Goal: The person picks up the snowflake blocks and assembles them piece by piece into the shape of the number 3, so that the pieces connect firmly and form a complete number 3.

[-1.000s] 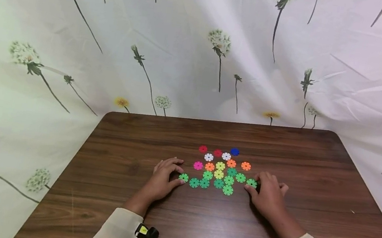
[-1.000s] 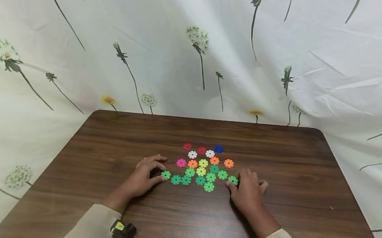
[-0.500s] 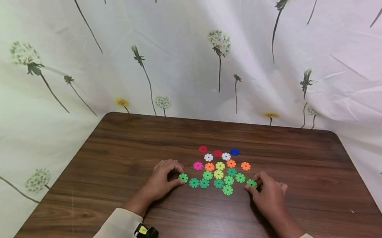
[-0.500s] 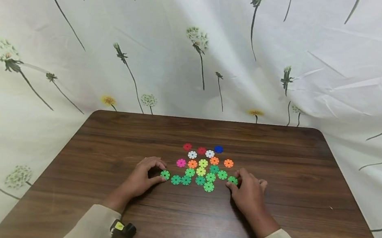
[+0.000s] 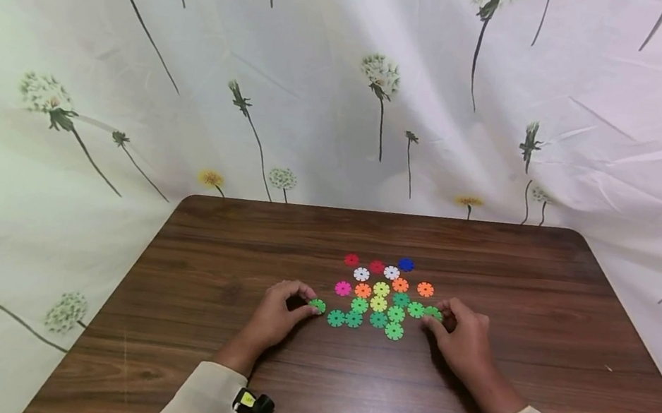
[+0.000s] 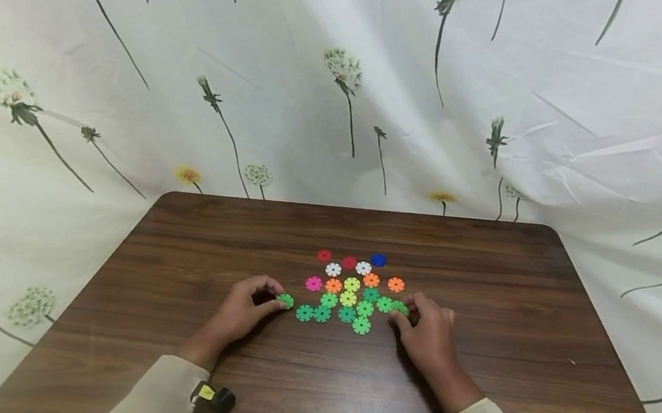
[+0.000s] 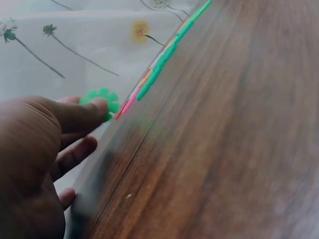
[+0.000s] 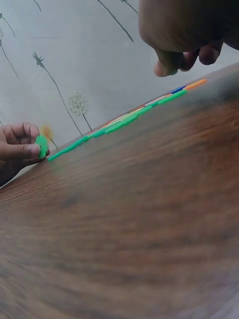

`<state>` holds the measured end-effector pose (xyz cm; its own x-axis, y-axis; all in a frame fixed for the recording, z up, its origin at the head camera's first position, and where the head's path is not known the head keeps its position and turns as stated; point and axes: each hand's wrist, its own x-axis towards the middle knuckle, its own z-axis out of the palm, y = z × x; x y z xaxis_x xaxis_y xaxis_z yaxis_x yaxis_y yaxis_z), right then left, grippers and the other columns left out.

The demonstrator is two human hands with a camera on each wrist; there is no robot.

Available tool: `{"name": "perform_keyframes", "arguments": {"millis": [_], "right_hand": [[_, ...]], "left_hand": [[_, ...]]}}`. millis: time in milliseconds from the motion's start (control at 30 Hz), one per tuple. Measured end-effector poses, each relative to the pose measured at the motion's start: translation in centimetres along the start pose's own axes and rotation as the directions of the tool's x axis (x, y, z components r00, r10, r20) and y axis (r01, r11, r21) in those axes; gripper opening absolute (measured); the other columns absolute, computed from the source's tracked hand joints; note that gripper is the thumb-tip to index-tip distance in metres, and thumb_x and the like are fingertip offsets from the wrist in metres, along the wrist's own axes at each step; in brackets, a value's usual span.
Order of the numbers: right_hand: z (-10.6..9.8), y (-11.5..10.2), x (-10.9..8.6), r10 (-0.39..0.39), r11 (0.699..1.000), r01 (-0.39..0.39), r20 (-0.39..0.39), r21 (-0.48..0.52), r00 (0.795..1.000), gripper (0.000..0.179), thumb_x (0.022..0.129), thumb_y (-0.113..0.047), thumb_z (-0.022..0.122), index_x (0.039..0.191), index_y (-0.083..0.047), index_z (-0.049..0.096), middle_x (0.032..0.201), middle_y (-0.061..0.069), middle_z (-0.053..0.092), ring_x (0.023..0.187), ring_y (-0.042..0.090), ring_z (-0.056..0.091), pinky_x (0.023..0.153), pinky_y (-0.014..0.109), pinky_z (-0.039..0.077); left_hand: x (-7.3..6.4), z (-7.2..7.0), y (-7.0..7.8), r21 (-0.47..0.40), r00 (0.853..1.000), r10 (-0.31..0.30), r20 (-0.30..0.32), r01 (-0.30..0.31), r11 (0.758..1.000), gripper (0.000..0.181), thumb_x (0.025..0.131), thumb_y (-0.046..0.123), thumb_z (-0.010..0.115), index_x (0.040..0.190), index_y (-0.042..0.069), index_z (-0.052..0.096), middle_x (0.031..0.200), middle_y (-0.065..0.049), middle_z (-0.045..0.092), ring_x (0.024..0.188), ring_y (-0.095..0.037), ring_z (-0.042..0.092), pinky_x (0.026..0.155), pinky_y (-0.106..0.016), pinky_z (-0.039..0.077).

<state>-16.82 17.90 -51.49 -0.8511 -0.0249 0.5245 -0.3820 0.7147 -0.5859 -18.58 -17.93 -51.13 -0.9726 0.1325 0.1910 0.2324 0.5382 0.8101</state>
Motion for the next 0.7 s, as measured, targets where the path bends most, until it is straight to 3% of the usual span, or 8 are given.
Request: {"name": "perform_keyframes", "arguments": {"millis": [100, 233, 400, 500, 600, 700], "right_hand": [[0.1, 0.0, 0.0, -0.037, 0.999, 0.038, -0.013, 0.024, 0.999, 0.028, 0.080, -0.004, 0.096, 0.094, -0.002, 0.073, 0.076, 0.005, 0.073, 0.067, 0.006, 0.058, 0.060, 0.026, 0.051], [0.5, -0.1, 0.0, -0.090, 0.995, 0.092, -0.047, 0.046, 0.995, 0.032, 0.077, -0.002, 0.097, 0.100, -0.001, 0.074, 0.079, 0.006, 0.074, 0.067, 0.007, 0.061, 0.060, 0.028, 0.053], [1.3, -0.5, 0.0, -0.162, 0.984, 0.167, -0.082, 0.066, 0.983, 0.034, 0.078, -0.001, 0.096, 0.107, -0.001, 0.078, 0.075, 0.000, 0.069, 0.065, 0.004, 0.055, 0.066, 0.029, 0.045], [1.9, -1.0, 0.0, -0.182, 0.978, 0.188, -0.077, 0.091, 0.980, 0.033, 0.080, -0.001, 0.094, 0.110, -0.001, 0.081, 0.070, -0.004, 0.062, 0.064, 0.004, 0.049, 0.069, 0.029, 0.037], [2.5, -1.4, 0.0, -0.184, 0.975, 0.191, -0.070, 0.112, 0.980, 0.038, 0.079, -0.002, 0.094, 0.114, 0.000, 0.081, 0.067, -0.005, 0.056, 0.063, 0.004, 0.046, 0.069, 0.028, 0.034], [3.0, -1.8, 0.1, -0.188, 0.974, 0.194, -0.058, 0.113, 0.980, 0.042, 0.079, -0.001, 0.093, 0.119, 0.001, 0.079, 0.072, -0.003, 0.063, 0.066, 0.005, 0.051, 0.071, 0.032, 0.040]], "left_hand": [[0.0, 0.0, 0.2, -0.109, 0.998, -0.052, -0.026, 0.049, 0.993, 0.013, 0.095, 0.007, 0.085, 0.103, 0.012, 0.076, 0.100, -0.005, 0.076, 0.096, -0.015, 0.065, 0.087, -0.026, 0.054], [0.1, 0.3, 0.4, -0.248, 0.996, -0.082, -0.033, 0.071, 0.966, 0.012, 0.097, 0.003, 0.081, 0.106, 0.005, 0.074, 0.100, -0.012, 0.076, 0.089, -0.013, 0.069, 0.081, -0.023, 0.057], [0.3, 1.1, 0.7, -0.422, 0.993, -0.114, 0.002, 0.105, 0.901, 0.015, 0.099, -0.005, 0.076, 0.112, -0.003, 0.069, 0.101, -0.019, 0.075, 0.084, -0.012, 0.074, 0.078, -0.026, 0.064], [0.5, 1.6, 1.1, -0.476, 0.993, -0.118, 0.015, 0.111, 0.872, 0.018, 0.099, -0.006, 0.075, 0.116, -0.004, 0.069, 0.102, -0.020, 0.074, 0.086, -0.012, 0.074, 0.080, -0.028, 0.066], [0.6, 2.1, 1.3, -0.480, 0.995, -0.097, 0.029, 0.099, 0.872, 0.020, 0.098, -0.007, 0.075, 0.117, -0.006, 0.069, 0.102, -0.020, 0.074, 0.087, -0.011, 0.073, 0.080, -0.027, 0.066], [0.9, 2.6, 1.5, -0.455, 0.996, -0.083, 0.028, 0.086, 0.886, 0.018, 0.098, -0.006, 0.076, 0.116, -0.006, 0.070, 0.101, -0.019, 0.074, 0.087, -0.010, 0.070, 0.078, -0.024, 0.064]]}}
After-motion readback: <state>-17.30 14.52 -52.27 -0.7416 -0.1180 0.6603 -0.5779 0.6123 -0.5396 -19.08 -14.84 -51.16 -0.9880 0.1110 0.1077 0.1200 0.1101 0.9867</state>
